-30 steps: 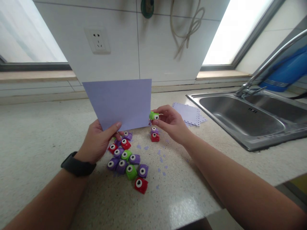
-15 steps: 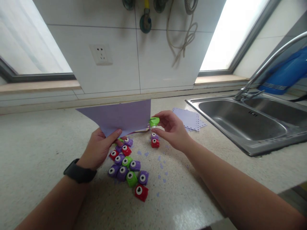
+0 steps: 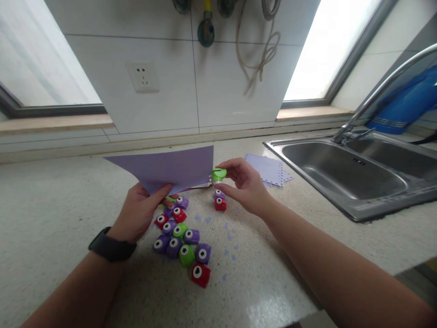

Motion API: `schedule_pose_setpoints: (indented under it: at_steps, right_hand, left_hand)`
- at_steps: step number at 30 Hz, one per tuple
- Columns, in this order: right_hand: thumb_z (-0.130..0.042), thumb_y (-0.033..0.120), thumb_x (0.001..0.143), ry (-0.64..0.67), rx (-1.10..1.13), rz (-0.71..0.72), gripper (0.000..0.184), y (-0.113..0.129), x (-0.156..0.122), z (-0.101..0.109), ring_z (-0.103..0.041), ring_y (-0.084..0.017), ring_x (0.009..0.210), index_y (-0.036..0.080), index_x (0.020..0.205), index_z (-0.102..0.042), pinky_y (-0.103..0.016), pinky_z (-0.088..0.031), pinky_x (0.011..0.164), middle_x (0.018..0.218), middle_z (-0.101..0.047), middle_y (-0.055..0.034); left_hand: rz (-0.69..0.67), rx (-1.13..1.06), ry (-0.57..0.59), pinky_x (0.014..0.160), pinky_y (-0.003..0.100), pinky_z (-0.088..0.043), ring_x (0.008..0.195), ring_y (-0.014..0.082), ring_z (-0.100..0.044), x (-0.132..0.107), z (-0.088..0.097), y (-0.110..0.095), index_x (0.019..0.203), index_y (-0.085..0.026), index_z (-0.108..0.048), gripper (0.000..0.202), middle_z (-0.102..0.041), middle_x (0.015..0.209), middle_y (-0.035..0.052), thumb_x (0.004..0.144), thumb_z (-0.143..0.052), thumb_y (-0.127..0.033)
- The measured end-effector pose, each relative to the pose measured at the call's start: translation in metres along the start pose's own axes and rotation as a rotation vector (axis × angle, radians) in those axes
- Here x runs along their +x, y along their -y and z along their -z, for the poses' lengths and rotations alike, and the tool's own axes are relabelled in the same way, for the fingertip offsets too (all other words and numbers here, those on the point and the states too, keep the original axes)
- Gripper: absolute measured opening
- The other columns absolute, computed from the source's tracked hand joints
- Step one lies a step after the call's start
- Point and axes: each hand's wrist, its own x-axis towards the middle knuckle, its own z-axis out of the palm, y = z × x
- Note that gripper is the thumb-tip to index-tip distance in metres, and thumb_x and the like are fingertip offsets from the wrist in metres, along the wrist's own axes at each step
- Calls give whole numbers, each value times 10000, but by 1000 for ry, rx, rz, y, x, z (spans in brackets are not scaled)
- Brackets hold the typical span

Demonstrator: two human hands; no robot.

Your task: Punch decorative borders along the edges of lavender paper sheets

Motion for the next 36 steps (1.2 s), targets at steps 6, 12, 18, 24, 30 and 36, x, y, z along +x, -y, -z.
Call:
schedule_pose_setpoints:
  at_steps: [6,12,18,24,30,36]
  right_hand:
    - [-902,273,783,3,-17,-5,432,-1,0,0,-711,-201,987,251,1108,-617,-425,-593,977,1068,-707,-38]
    - [-902,276,780,1,-29,-4,433,0,0,0,-706,-202,979,255,1107,-619,-429,-590,971,1059,-701,-37]
    - [-898,286,781,-10,-50,-8,424,1,0,0,-696,-198,955,256,1095,-615,-419,-592,946,1030,-699,-31]
    - [-898,288,790,1,-21,-29,410,-1,0,1,-699,-178,912,249,1094,-626,-393,-598,905,1010,-709,-23]
    - [-917,370,781,-13,67,-165,411,-5,2,2,-702,-160,853,235,1085,-674,-362,-614,837,944,-735,-18]
    - [-902,405,804,-15,199,-294,369,-10,4,4,-718,-151,830,227,1060,-705,-357,-609,836,923,-760,-14]
  left_hand:
    - [8,14,7,612,289,-566,567,189,-678,-1,0,0,921,-153,-711,358,-723,648,19,766,-897,-416]
    - [20,15,1,648,304,-572,601,213,-704,0,-1,-2,916,-161,-713,337,-702,597,15,770,-888,-409]
    - [7,18,6,632,302,-562,585,207,-684,0,0,-1,844,-166,-717,316,-690,592,16,763,-893,-416]
    - [14,32,-7,619,306,-565,573,220,-690,-2,-3,-6,773,-177,-704,260,-670,556,25,776,-872,-376]
    - [-7,-8,54,594,288,-560,566,182,-665,0,3,2,850,-180,-713,268,-703,656,9,788,-881,-379]
    - [0,-32,72,528,289,-552,534,173,-648,0,6,7,876,-185,-710,277,-721,711,19,794,-885,-384]
